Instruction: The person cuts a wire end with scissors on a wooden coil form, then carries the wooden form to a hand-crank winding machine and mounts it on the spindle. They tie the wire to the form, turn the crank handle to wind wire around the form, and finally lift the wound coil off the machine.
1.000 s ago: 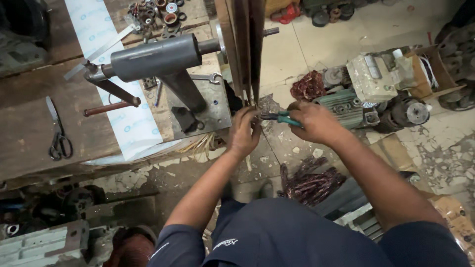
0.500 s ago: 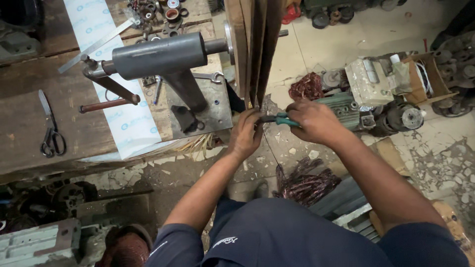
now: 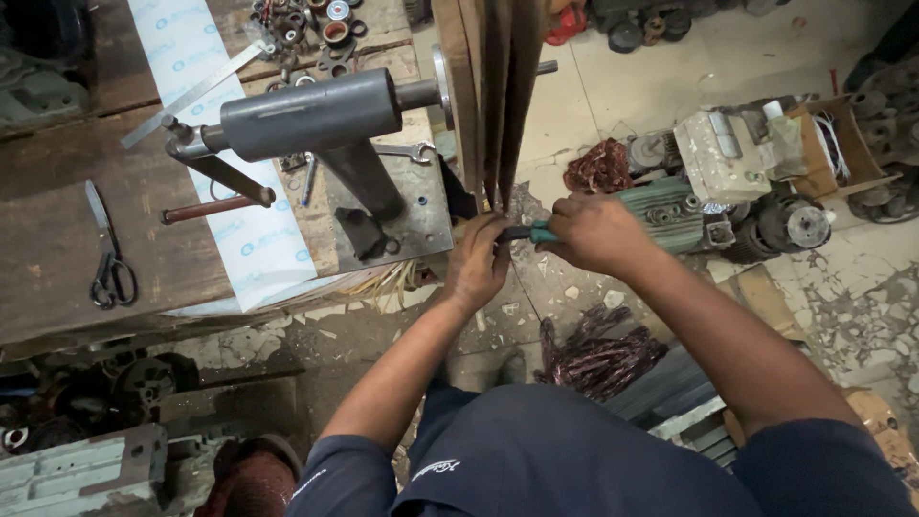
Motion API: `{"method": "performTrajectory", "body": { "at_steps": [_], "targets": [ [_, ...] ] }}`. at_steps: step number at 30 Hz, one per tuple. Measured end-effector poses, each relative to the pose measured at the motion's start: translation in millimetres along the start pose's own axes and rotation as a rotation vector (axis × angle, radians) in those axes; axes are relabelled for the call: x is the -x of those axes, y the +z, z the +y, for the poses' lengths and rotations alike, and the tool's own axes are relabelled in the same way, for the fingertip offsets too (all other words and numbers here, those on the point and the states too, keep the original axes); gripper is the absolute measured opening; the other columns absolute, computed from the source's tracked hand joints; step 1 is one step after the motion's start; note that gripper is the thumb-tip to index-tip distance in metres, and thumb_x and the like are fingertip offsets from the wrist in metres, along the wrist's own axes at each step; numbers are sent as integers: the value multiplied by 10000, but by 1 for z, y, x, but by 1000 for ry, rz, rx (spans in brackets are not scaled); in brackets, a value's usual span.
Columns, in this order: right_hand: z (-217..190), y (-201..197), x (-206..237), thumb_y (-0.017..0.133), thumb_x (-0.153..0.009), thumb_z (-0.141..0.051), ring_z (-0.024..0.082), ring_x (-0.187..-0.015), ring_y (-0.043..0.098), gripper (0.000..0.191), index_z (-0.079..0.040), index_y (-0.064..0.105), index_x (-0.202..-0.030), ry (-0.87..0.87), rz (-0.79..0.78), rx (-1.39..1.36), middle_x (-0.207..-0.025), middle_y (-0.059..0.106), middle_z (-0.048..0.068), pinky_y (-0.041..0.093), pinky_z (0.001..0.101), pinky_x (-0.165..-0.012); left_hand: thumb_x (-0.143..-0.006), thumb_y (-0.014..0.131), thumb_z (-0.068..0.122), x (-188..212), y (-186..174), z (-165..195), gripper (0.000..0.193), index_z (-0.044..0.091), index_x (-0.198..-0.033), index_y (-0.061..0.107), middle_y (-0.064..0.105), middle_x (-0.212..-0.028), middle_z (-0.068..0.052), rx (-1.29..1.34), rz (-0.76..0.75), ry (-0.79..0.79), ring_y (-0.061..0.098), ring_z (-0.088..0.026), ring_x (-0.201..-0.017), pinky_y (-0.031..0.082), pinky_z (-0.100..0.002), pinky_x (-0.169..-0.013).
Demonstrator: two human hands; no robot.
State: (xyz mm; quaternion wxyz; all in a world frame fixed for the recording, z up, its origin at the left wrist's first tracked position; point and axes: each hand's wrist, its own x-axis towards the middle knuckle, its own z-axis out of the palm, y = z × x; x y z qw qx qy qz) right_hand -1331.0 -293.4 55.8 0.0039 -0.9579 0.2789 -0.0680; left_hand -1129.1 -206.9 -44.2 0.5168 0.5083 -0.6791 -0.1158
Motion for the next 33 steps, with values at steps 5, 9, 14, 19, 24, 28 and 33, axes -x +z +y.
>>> {"method": "performTrajectory", "body": {
  "at_steps": [5,9,14,19,24,28,33],
  "targets": [
    [3,10,4,750,-818,-497,268,-815,693,402,-97,724,-838,43,-80,10,-833,676,68,560,408,-702,-846,694,-42,1,2,2,459,78,-1281,605,594,-1303,-187,-6,-17,-38,609,-413,-1212,535,-465,-1003],
    [16,38,28,736,-888,-399,228,-774,679,282,-121,728,-931,276,-242,-233,-866,697,37,555,378,-660,-877,686,-37,0,2,5,441,96,-1289,600,597,-1314,-175,49,-7,-76,631,-378,-1187,555,-440,-979],
    [-12,104,74,733,-909,-268,164,-727,584,229,-91,728,-1055,751,-104,-1077,-820,645,34,477,332,-657,-847,678,-50,3,3,9,493,97,-1312,602,590,-1303,-184,45,-26,-95,616,-385,-1187,561,-425,-946],
    [-52,141,67,742,-870,-206,113,-787,604,287,-61,714,-1117,720,38,-1469,-884,698,13,485,281,-690,-835,678,-53,5,11,5,509,79,-1318,593,580,-1313,-178,10,8,-45,588,-386,-1220,523,-446,-1011],
    [-59,126,58,789,-853,-147,89,-862,630,279,-52,689,-1095,580,232,-1334,-931,690,18,512,253,-766,-837,660,-66,7,15,3,510,63,-1325,587,578,-1335,-178,-6,-6,-40,577,-394,-1253,524,-435,-1018],
    [-63,113,54,802,-834,-138,171,-656,531,280,-52,696,-1078,826,67,-1384,-789,628,60,430,331,-600,-822,641,-72,8,12,9,514,58,-1315,580,568,-1342,-190,35,-19,-100,631,-372,-1154,567,-402,-917],
    [-64,113,57,807,-821,-105,164,-769,585,258,-48,707,-1052,711,186,-1290,-863,662,61,486,320,-693,-831,640,-83,6,5,22,525,59,-1333,577,564,-1342,-182,7,-17,-99,653,-357,-1111,587,-388,-881]
  ]
}}
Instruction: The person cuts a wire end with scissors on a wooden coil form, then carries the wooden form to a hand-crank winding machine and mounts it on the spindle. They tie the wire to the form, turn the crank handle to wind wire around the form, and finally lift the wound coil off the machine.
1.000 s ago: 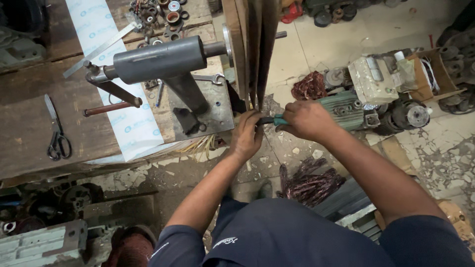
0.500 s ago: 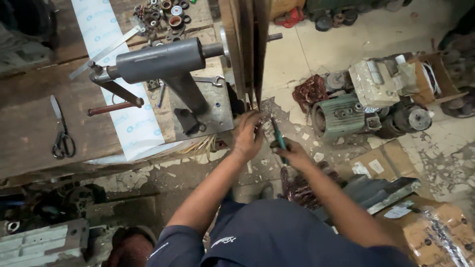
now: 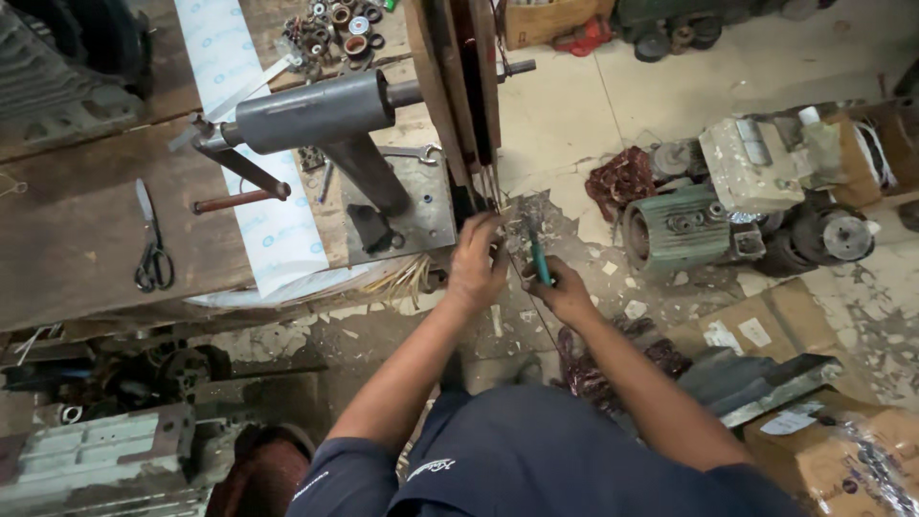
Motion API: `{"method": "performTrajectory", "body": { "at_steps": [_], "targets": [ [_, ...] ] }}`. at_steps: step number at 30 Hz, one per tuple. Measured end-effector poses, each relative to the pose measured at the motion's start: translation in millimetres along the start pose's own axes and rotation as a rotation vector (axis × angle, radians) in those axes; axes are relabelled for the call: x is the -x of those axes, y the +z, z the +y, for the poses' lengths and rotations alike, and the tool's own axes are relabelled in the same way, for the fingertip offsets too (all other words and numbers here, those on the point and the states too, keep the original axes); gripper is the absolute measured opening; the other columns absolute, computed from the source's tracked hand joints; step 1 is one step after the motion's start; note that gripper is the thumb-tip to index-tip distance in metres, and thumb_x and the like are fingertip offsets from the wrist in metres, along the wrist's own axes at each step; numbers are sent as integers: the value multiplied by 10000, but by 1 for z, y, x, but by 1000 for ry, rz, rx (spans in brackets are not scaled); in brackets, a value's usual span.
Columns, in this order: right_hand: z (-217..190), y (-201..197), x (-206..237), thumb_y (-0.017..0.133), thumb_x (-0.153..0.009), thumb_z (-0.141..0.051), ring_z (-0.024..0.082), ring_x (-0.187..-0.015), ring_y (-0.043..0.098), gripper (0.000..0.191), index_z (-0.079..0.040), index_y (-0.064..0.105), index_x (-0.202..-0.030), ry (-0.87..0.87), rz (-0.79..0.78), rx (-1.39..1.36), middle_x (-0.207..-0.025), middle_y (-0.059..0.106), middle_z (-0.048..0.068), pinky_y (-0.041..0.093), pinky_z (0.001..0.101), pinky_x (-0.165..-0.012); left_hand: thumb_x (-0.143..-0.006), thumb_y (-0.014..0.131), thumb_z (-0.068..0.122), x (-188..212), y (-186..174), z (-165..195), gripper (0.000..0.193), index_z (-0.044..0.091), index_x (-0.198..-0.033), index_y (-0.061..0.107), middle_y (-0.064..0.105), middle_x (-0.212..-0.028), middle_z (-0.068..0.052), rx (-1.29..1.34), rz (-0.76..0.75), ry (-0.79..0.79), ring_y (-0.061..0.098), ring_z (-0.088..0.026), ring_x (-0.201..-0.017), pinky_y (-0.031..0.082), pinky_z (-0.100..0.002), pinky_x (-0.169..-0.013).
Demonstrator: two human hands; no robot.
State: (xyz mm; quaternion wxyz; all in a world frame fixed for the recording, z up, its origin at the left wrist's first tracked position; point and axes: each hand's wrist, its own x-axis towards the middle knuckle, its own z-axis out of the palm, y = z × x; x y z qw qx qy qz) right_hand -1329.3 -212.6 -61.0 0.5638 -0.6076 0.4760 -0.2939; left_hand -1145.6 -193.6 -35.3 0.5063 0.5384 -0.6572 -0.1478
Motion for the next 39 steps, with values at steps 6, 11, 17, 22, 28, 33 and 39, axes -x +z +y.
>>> {"method": "performTrajectory", "body": {
  "at_steps": [6,11,17,22,28,33,39],
  "targets": [
    [4,2,0,769,-828,-42,214,-1005,648,259,-31,700,-1077,-220,-87,-39,-1055,676,96,509,350,-896,-847,652,-47,1,-5,17,514,83,-1340,584,574,-1345,-163,28,-30,-122,700,-255,-933,597,-351,-782],
    [15,-46,-6,737,-838,-80,257,-949,659,276,-87,673,-1106,-199,83,295,-1008,686,113,521,390,-844,-804,695,-45,-2,-13,32,489,65,-1273,608,597,-1270,-177,-30,55,-87,694,-253,-832,572,-356,-754],
    [46,-153,-23,762,-841,-264,471,-972,614,283,-56,724,-1029,272,610,703,-1066,669,241,489,585,-805,-918,688,-40,1,-24,49,233,61,-1127,691,689,-1094,-133,-54,109,-52,719,-247,-877,586,-340,-754],
    [75,-159,3,808,-925,-357,473,-956,622,359,-24,682,-975,32,620,768,-1005,672,242,484,583,-815,-868,740,-22,5,-39,65,196,58,-1034,674,676,-1007,-104,-129,74,-3,686,-261,-852,556,-341,-725],
    [51,-22,21,729,-840,-325,263,-1077,622,387,-81,696,-1138,-87,-409,253,-1159,633,125,509,419,-931,-881,709,-10,17,-62,93,193,51,-1062,679,669,-999,-98,23,-13,-85,702,-240,-861,577,-323,-747],
    [-31,115,-4,759,-874,-322,315,-1074,634,492,-55,620,-1263,-487,-491,36,-1162,651,162,527,425,-916,-897,712,12,23,-82,115,201,46,-1090,665,687,-1051,-106,157,-47,-39,706,-263,-954,586,-341,-804],
    [-149,254,-79,646,-896,-410,395,-1261,564,539,-144,597,-1363,-184,-326,696,-1407,529,212,467,518,-1014,-917,708,50,26,-117,122,208,52,-1121,669,679,-1037,-106,311,-173,-98,712,-249,-945,589,-339,-818]
  ]
}}
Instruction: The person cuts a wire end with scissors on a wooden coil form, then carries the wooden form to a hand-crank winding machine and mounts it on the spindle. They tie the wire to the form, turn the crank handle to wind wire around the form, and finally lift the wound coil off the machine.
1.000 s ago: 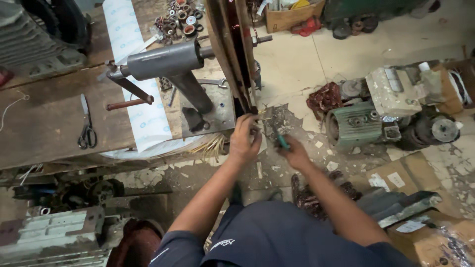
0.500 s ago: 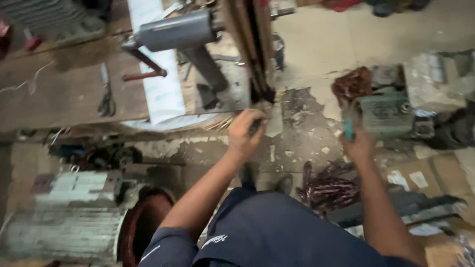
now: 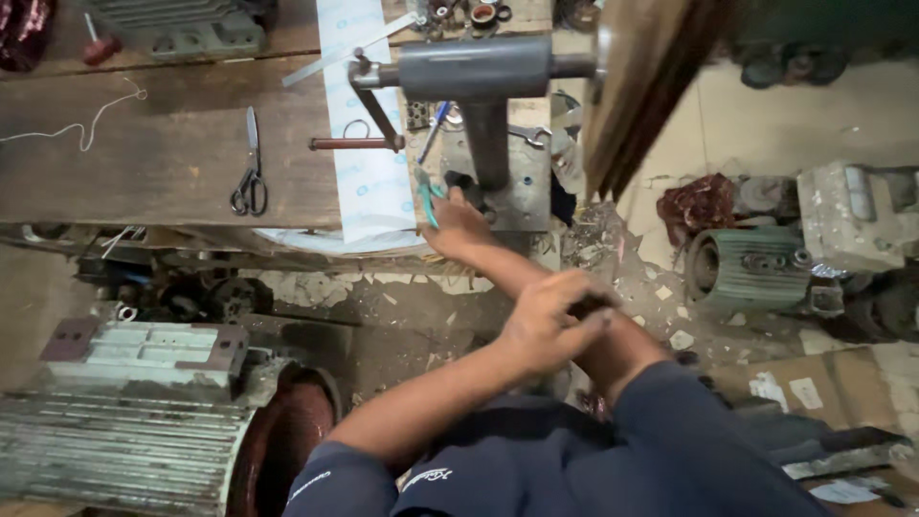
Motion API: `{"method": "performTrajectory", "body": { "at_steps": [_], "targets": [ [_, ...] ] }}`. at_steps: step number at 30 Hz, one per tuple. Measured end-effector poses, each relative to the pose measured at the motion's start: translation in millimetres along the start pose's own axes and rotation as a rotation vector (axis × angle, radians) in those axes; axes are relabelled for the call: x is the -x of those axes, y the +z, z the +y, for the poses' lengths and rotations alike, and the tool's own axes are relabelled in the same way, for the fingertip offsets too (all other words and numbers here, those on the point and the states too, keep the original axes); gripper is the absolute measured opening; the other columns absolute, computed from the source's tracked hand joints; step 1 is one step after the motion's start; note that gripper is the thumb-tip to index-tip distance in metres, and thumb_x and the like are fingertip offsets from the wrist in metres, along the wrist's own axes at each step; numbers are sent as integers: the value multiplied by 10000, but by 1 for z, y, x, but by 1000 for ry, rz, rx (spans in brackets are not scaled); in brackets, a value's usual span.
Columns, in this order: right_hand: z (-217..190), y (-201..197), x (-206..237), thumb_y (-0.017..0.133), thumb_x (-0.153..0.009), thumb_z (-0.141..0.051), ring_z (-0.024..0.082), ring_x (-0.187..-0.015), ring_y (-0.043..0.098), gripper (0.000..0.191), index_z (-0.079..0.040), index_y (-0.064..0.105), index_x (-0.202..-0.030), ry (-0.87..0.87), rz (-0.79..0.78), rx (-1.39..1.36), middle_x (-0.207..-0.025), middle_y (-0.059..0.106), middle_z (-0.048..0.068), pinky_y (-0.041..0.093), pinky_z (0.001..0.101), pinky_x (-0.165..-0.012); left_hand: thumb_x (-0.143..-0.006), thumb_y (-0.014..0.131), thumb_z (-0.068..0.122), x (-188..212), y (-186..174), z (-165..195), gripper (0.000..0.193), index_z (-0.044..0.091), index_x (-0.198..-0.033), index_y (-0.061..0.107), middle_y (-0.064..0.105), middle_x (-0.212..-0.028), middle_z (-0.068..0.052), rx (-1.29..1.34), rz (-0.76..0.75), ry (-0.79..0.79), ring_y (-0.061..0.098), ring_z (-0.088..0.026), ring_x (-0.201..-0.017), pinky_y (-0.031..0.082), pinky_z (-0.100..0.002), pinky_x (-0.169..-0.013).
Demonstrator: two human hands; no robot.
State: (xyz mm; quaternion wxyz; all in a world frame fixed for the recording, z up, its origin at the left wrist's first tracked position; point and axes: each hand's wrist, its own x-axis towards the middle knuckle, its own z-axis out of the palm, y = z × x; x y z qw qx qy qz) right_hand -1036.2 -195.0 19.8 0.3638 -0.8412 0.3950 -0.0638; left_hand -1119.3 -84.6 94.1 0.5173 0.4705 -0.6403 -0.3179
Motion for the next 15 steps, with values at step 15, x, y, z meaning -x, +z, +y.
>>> {"method": "performTrajectory", "body": {
  "at_steps": [15],
  "targets": [
    [137,-113,171,757,-887,-143,368,-1044,656,468,-37,629,-1324,-102,961,140,-1250,643,194,530,443,-888,-882,717,110,-10,-28,5,198,53,-1067,677,684,-1002,-110,177,-159,93,708,-229,-863,586,-335,-786]
  ]
}}
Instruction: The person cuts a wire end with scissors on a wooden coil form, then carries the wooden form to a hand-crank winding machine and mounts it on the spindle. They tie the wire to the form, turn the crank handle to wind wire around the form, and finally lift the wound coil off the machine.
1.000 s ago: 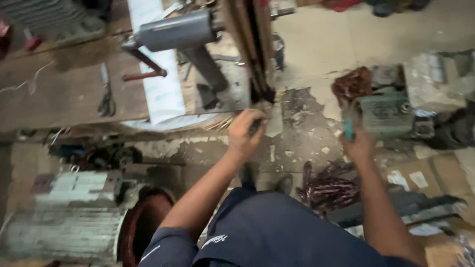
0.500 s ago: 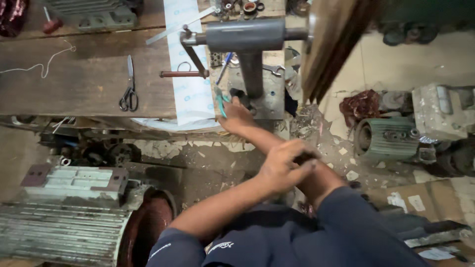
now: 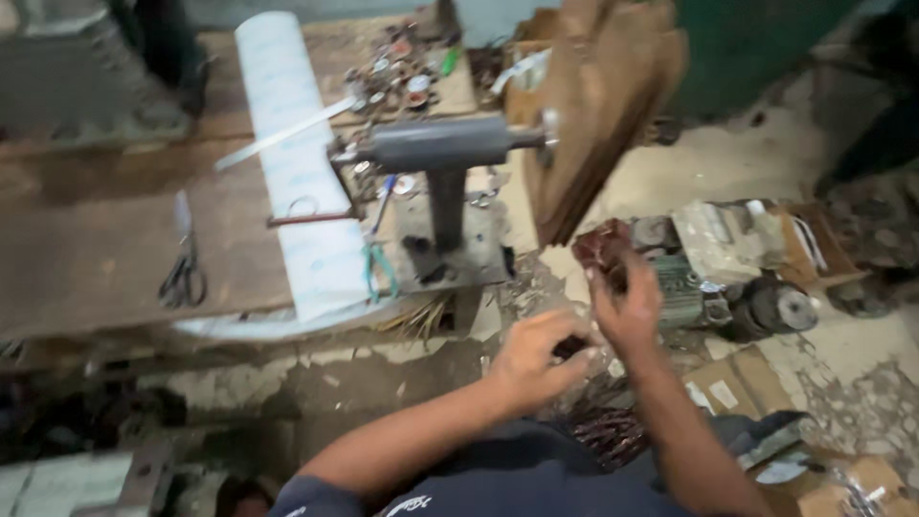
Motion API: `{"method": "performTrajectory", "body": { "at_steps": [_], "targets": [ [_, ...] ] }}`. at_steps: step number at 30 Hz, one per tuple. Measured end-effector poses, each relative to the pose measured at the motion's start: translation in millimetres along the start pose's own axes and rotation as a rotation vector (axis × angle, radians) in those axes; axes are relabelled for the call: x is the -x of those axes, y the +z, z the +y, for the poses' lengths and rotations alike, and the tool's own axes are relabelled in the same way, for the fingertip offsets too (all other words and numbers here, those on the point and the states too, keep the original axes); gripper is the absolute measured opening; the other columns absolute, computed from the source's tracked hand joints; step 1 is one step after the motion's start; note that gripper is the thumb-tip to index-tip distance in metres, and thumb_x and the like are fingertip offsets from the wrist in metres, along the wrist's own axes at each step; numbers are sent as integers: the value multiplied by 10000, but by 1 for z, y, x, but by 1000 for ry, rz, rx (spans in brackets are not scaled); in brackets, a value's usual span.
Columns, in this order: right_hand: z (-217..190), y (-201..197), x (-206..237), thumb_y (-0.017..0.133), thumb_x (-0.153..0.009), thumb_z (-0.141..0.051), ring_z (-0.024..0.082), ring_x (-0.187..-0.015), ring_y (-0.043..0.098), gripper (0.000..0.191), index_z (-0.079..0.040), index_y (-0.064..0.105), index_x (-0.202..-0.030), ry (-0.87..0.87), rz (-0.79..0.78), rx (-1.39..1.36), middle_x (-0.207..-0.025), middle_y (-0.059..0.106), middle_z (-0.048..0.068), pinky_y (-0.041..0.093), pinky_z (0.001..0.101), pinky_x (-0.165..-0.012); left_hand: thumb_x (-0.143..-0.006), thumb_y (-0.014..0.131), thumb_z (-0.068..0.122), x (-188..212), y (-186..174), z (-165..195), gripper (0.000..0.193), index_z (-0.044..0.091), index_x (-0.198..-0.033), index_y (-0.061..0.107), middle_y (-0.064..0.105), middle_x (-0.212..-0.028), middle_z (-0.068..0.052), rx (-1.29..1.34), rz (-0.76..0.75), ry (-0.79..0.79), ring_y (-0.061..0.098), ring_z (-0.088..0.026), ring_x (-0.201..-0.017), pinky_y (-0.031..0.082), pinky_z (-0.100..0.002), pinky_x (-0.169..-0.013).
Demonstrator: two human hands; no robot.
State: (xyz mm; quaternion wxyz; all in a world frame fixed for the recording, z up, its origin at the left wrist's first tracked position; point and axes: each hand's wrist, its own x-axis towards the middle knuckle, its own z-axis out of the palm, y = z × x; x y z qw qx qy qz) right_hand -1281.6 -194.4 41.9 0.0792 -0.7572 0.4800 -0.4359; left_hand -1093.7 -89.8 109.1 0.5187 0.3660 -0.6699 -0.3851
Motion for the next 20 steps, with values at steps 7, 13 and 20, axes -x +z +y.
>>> {"method": "performTrajectory", "body": {
  "at_steps": [7,13,20],
  "targets": [
    [-60,-67,-120,732,-802,-24,293,-882,667,425,-96,722,-1220,-736,97,182,-1222,695,111,540,422,-748,-846,753,108,-11,8,67,197,38,-1027,722,667,-883,-91,-44,-63,-95,672,-183,-735,563,-298,-691],
    [-68,-95,-176,687,-879,2,269,-952,704,313,-92,725,-1175,-986,199,-34,-1173,693,63,549,417,-792,-738,849,129,-65,-32,116,277,114,-989,734,742,-941,-37,-476,-39,361,741,-190,-834,579,-316,-774],
    [-88,-128,-281,675,-1030,-120,316,-983,679,112,-116,704,-1138,-695,-4,-238,-1059,685,96,526,461,-849,-1025,692,300,-243,-78,82,433,102,-1403,624,669,-1394,-127,-546,362,312,628,-271,-1345,478,-403,-1190]
  ]
}}
